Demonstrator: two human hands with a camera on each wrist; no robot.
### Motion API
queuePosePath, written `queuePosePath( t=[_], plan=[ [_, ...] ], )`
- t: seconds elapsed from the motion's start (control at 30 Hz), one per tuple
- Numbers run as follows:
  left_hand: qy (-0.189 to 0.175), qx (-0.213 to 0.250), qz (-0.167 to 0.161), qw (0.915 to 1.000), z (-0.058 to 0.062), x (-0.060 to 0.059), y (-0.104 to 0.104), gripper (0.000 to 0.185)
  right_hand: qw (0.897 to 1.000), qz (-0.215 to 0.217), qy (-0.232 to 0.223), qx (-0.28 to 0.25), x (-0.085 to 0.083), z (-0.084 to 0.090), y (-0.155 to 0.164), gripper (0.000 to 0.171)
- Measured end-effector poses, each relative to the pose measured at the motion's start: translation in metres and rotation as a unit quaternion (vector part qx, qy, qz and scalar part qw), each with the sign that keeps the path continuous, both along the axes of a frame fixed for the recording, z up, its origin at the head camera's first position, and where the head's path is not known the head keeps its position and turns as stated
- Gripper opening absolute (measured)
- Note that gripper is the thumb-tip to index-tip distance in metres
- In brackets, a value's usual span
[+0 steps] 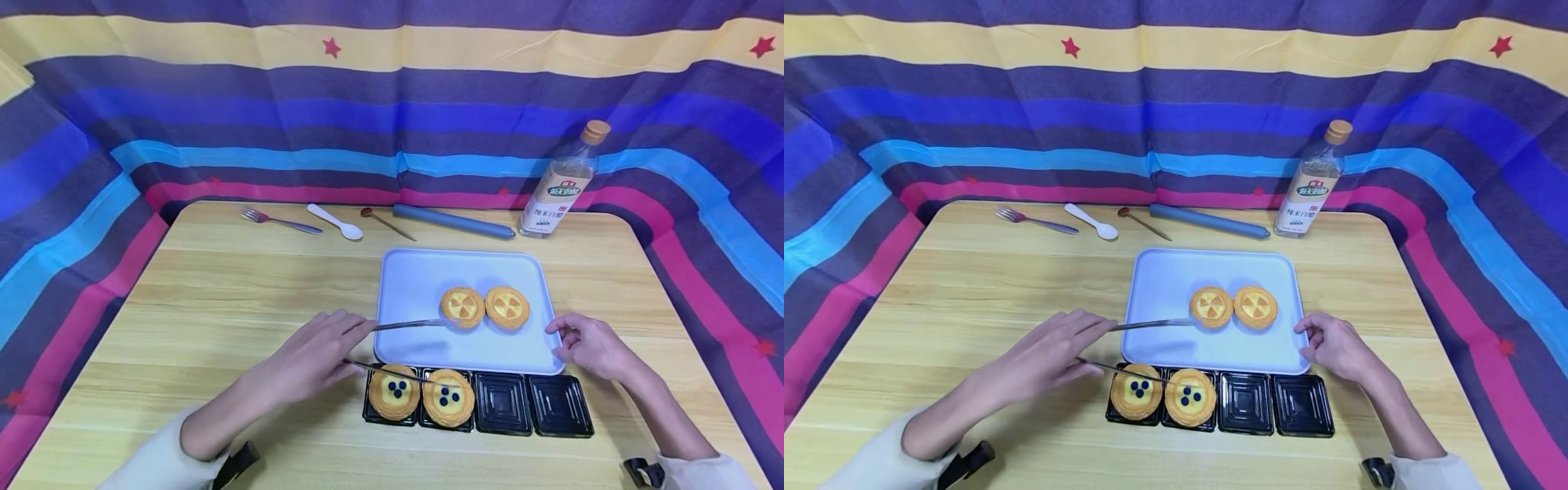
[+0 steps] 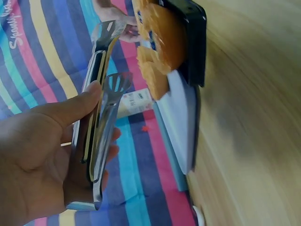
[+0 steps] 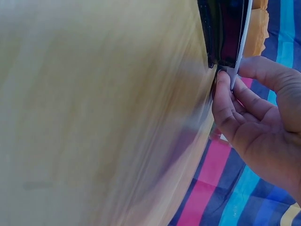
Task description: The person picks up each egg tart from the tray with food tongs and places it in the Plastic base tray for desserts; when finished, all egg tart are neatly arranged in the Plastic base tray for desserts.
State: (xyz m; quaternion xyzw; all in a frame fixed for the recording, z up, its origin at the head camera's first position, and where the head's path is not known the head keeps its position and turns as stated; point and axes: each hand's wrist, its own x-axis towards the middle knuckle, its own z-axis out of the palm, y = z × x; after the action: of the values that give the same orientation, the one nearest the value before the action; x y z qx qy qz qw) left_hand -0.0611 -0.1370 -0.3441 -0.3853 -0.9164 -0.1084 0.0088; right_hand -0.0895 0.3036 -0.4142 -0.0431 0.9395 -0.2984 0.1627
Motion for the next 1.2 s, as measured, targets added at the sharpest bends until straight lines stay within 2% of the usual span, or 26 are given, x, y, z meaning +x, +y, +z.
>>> queuePosePath(
  t=[0.37, 0.57, 0.83, 1.2],
  plan=[
    [0.039, 0.034, 0.024, 0.9983, -0.014, -0.035, 0.012, 0.066, 1.0, 0.001, -0.001, 0.002, 0.0, -0.001, 0.0, 0.033],
    [0.023, 0.033, 0.051, 0.9979, -0.02, -0.049, 0.018, 0.065, 1.0, 0.0, 0.002, 0.004, -0.001, 0.0, 0.0, 0.033],
    [0.002, 0.0, 0.042, 0.9991, -0.031, -0.061, 0.027, 0.064, 1.0, -0.001, -0.001, 0.003, -0.001, 0.0, 0.001, 0.033],
    [-0.003, -0.003, 0.047, 0.9989, -0.035, -0.064, 0.032, 0.057, 1.0, -0.001, -0.001, 0.001, 0.0, 0.0, 0.0, 0.033]
  ],
)
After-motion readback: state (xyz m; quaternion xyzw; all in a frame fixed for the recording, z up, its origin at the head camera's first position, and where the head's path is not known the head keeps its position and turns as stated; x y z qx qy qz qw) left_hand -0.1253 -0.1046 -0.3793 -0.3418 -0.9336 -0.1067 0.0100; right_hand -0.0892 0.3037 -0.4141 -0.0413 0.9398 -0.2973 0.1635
